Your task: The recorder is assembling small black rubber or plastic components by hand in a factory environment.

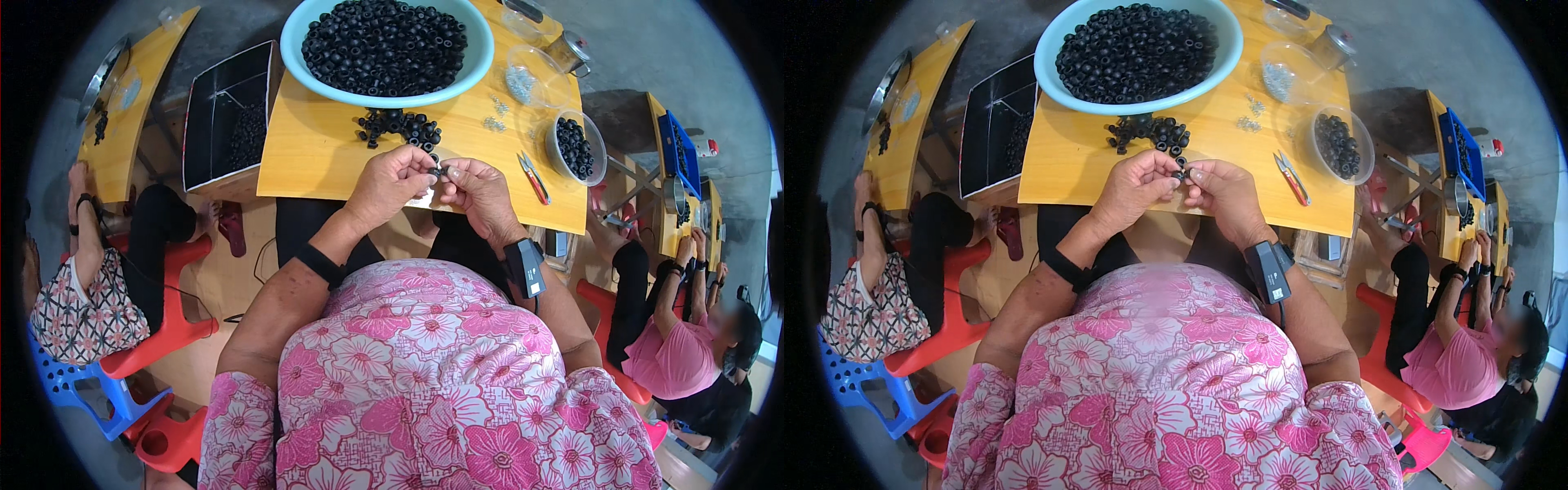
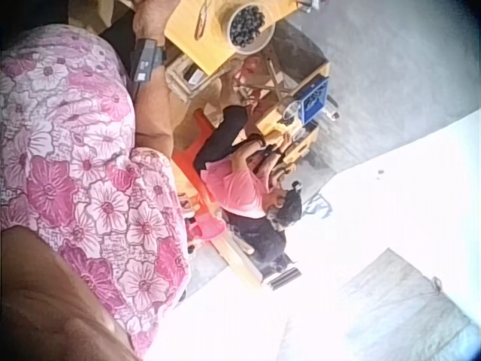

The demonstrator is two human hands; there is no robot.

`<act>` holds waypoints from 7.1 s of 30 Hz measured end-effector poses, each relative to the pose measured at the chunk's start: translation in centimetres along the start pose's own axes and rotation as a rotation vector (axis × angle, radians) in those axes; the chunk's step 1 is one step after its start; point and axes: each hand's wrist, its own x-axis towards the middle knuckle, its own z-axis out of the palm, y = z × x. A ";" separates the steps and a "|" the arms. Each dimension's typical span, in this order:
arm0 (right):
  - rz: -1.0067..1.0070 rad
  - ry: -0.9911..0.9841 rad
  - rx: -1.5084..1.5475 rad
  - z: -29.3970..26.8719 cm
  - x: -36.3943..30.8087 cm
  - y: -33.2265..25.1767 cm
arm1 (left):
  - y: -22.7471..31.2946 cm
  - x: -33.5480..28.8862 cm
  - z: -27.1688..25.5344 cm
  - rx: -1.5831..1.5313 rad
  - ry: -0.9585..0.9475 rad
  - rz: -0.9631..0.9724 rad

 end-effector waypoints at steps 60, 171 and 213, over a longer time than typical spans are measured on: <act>-0.308 0.083 -0.366 1.2 -0.4 1.1 | -0.3 0.0 0.2 0.117 0.071 0.048; -0.358 -0.093 -0.577 1.0 0.0 0.1 | 1.4 -0.3 0.1 0.150 -0.021 0.038; -0.249 -0.135 -0.430 0.5 1.1 0.7 | 0.4 0.7 0.1 0.029 -0.073 -0.011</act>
